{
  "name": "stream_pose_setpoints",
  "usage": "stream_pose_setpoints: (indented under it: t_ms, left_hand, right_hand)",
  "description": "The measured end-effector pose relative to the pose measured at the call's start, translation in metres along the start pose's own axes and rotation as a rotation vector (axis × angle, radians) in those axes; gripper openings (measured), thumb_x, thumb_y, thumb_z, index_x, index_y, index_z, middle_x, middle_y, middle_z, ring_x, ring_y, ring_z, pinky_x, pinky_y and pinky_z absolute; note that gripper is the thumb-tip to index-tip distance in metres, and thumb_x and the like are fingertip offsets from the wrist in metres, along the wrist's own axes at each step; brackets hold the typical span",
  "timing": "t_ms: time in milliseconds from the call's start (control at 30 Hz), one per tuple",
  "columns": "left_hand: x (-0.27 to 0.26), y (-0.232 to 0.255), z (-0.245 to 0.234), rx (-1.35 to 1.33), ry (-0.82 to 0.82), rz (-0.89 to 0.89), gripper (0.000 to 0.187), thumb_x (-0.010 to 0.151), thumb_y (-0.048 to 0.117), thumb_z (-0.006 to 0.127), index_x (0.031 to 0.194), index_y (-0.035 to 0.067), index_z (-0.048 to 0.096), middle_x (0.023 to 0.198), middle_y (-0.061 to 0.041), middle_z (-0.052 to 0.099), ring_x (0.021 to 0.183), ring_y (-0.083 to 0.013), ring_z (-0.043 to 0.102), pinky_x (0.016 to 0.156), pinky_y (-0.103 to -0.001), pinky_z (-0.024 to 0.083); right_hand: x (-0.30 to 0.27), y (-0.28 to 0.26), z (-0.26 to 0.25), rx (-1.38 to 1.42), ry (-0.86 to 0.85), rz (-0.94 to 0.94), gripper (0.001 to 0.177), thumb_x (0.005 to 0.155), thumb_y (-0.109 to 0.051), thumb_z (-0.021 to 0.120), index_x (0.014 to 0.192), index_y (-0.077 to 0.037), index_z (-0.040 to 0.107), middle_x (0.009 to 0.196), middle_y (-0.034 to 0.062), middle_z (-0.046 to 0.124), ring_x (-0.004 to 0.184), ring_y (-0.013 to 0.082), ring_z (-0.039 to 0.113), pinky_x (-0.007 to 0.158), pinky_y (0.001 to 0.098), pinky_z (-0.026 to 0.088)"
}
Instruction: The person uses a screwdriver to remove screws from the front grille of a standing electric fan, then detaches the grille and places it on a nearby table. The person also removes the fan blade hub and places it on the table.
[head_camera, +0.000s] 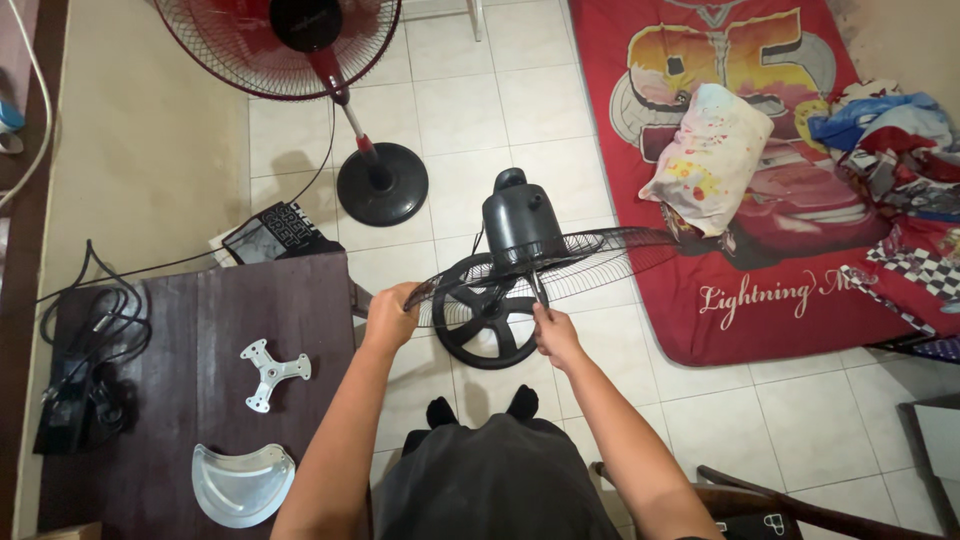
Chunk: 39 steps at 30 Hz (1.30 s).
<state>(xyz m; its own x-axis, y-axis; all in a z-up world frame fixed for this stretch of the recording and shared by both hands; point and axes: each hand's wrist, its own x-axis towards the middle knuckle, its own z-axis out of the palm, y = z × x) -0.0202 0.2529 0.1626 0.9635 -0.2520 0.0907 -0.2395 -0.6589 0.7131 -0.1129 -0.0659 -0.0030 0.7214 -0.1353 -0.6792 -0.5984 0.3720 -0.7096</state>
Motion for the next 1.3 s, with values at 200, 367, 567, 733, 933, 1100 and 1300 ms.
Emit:
stream_pose_setpoints:
  t_ms: [200,367,567,733,933,1100,1300]
  left_hand:
    - [0.0,0.002,0.001,0.016,-0.01,0.021,0.019,0.088,0.007,0.063,0.1,0.012,0.077,0.093,-0.018,0.072,0.085,-0.0423,0.067,0.074,-0.048,0.055]
    - [0.0,0.004,0.006,0.042,0.043,0.019,0.018,0.091,0.009,0.064,0.102,0.013,0.077,0.097,-0.017,0.073,0.088,-0.0415,0.068,0.076,-0.048,0.055]
    - [-0.007,0.009,0.007,-0.09,0.106,-0.07,0.018,0.09,0.023,0.069,0.103,0.013,0.077,0.096,-0.016,0.074,0.089,-0.0397,0.069,0.077,-0.044,0.057]
    - [-0.005,0.006,0.01,-0.08,0.091,-0.117,0.018,0.094,0.028,0.07,0.102,0.013,0.077,0.095,-0.016,0.074,0.088,-0.0403,0.069,0.076,-0.044,0.057]
    - [-0.004,0.0,0.011,-0.042,0.091,-0.075,0.016,0.094,0.024,0.068,0.101,0.013,0.077,0.096,-0.016,0.074,0.089,-0.041,0.069,0.076,-0.045,0.056]
    - [-0.003,-0.003,0.011,-0.059,0.112,-0.05,0.015,0.092,0.018,0.067,0.102,0.012,0.076,0.098,-0.016,0.074,0.091,-0.0408,0.069,0.077,-0.045,0.057]
    - [-0.001,-0.003,0.012,-0.069,0.135,-0.029,0.017,0.087,0.014,0.069,0.102,0.013,0.077,0.097,-0.015,0.075,0.09,-0.0393,0.07,0.078,-0.045,0.057]
  right_hand:
    - [0.001,-0.006,0.012,-0.949,0.374,-0.582,0.043,0.101,-0.035,0.061,0.078,0.0,0.067,0.066,0.0215,0.065,0.062,0.0379,0.062,0.059,0.0458,0.048]
    - [0.005,-0.011,0.015,-0.783,0.402,-0.453,0.046,0.103,-0.033,0.055,0.076,0.002,0.068,0.066,0.0193,0.067,0.064,0.0367,0.063,0.063,0.0451,0.048]
    - [-0.002,-0.018,0.003,0.134,-0.015,0.065,0.023,0.103,-0.022,0.044,0.092,-0.006,0.056,0.067,0.0035,0.051,0.05,0.0159,0.046,0.048,0.0334,0.042]
    - [-0.004,-0.017,-0.003,0.053,0.007,0.006,0.016,0.101,-0.02,0.058,0.096,-0.006,0.056,0.075,0.0025,0.055,0.05,0.0118,0.038,0.044,0.0293,0.028]
    - [0.001,-0.004,0.001,-0.664,0.393,-0.55,0.028,0.088,-0.022,0.076,0.084,-0.001,0.058,0.077,0.0093,0.064,0.068,0.0217,0.059,0.065,0.0367,0.049]
    - [0.004,0.004,0.002,-0.627,0.372,-0.432,0.027,0.095,-0.027,0.073,0.1,0.0,0.069,0.08,0.0059,0.067,0.074,0.0166,0.064,0.07,0.0313,0.05]
    - [-0.006,-0.007,-0.011,-0.294,0.087,-0.126,0.029,0.104,-0.022,0.056,0.108,0.0,0.074,0.074,0.0051,0.056,0.062,0.0112,0.054,0.051,0.0267,0.047]
